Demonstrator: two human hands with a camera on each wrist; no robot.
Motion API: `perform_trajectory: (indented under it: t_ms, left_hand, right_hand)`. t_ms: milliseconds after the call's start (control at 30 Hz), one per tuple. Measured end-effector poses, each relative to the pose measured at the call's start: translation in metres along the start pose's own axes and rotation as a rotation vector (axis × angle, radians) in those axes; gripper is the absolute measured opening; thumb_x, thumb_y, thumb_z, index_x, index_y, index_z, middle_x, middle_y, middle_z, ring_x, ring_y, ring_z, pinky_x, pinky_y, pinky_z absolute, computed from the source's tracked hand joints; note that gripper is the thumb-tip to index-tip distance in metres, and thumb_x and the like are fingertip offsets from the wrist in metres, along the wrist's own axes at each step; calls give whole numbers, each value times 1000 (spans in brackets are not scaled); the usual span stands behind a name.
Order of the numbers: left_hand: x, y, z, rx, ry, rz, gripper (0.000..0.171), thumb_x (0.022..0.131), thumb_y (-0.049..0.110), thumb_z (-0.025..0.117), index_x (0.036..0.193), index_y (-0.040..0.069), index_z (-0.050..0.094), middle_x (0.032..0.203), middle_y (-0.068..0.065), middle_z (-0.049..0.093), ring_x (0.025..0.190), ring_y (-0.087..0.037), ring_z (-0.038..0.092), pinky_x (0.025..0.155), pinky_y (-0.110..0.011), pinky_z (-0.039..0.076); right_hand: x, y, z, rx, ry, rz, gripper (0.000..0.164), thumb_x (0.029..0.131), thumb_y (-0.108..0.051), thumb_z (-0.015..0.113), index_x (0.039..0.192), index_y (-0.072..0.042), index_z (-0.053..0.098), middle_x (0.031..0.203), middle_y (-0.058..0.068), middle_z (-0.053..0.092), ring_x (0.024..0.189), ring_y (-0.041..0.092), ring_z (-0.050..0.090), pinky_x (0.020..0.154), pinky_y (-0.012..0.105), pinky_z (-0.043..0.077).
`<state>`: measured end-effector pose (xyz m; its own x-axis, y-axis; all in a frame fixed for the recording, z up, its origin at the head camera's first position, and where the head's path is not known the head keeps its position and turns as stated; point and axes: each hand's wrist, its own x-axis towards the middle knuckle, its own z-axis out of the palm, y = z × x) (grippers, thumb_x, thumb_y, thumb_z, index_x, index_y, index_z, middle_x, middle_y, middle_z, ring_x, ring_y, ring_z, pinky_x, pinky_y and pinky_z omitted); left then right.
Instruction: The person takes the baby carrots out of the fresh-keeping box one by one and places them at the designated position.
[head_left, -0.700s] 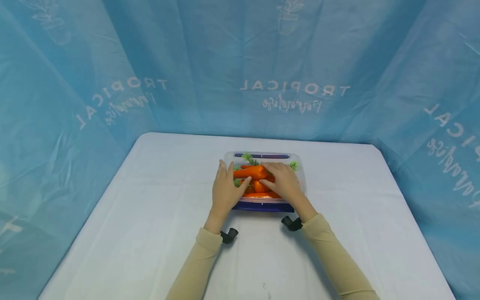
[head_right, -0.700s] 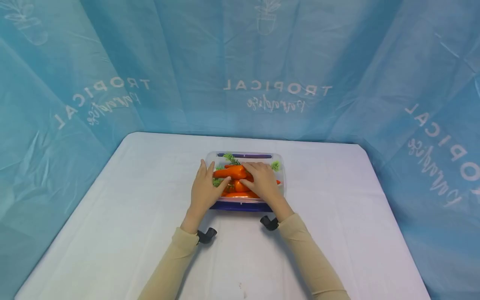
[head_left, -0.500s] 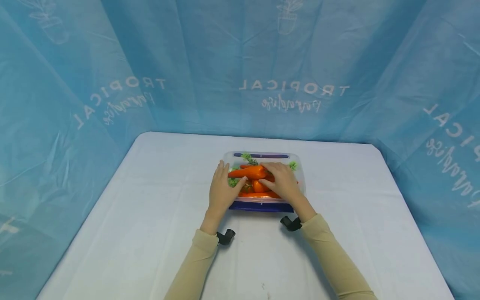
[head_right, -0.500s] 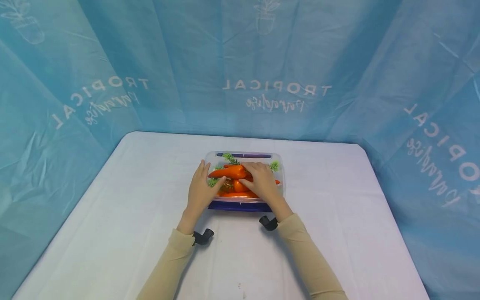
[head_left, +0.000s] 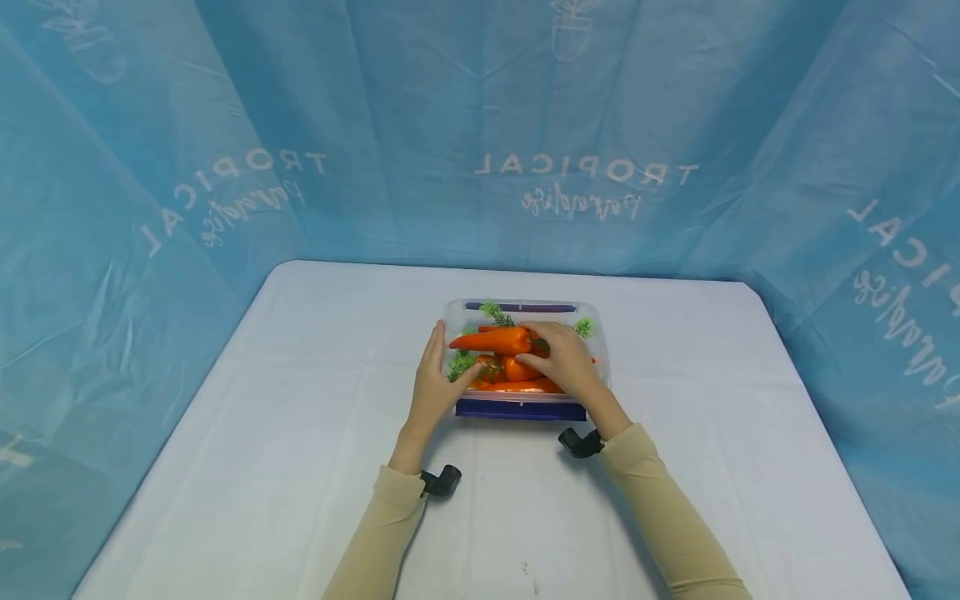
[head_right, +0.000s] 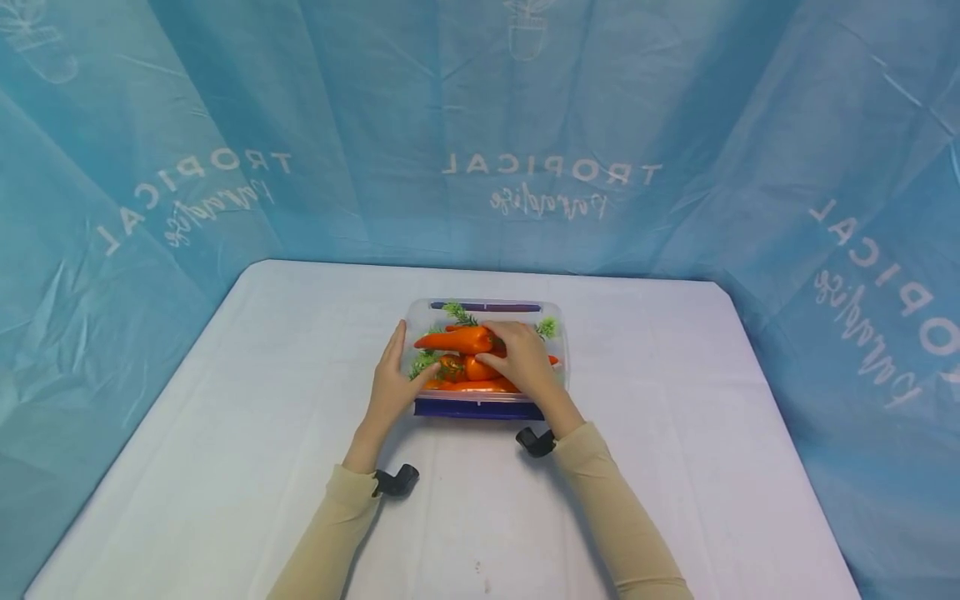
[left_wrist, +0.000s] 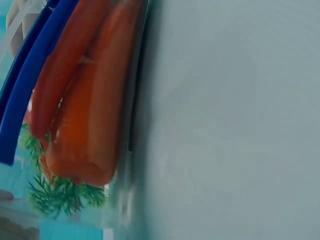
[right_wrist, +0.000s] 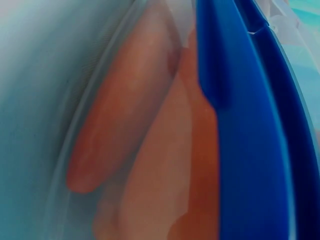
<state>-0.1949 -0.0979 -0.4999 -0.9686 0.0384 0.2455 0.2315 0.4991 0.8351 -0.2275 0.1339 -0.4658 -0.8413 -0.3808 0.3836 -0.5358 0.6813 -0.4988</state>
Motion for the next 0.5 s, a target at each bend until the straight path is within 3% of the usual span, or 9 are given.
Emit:
perform_trajectory:
  t_ms: [300, 500]
  left_hand:
    - [-2, -15, -2, -82, -22, 117, 98, 80, 34, 72, 154, 9, 12, 160, -15, 15, 148, -31, 17, 120, -50, 18]
    - [-5, -20, -2, -154, -13, 132, 100, 77, 33, 76, 154, 12, 14, 161, -10, 16, 148, -30, 17, 120, -52, 18]
  right_hand:
    - [1, -2, -2, 82, -41, 72, 50, 80, -24, 76, 125, -8, 61, 118, 11, 68, 106, 28, 64, 95, 46, 52]
    - [1, 0, -2, 121, -61, 93, 51, 81, -24, 75, 126, -8, 60, 119, 11, 67, 107, 28, 63, 96, 46, 51]
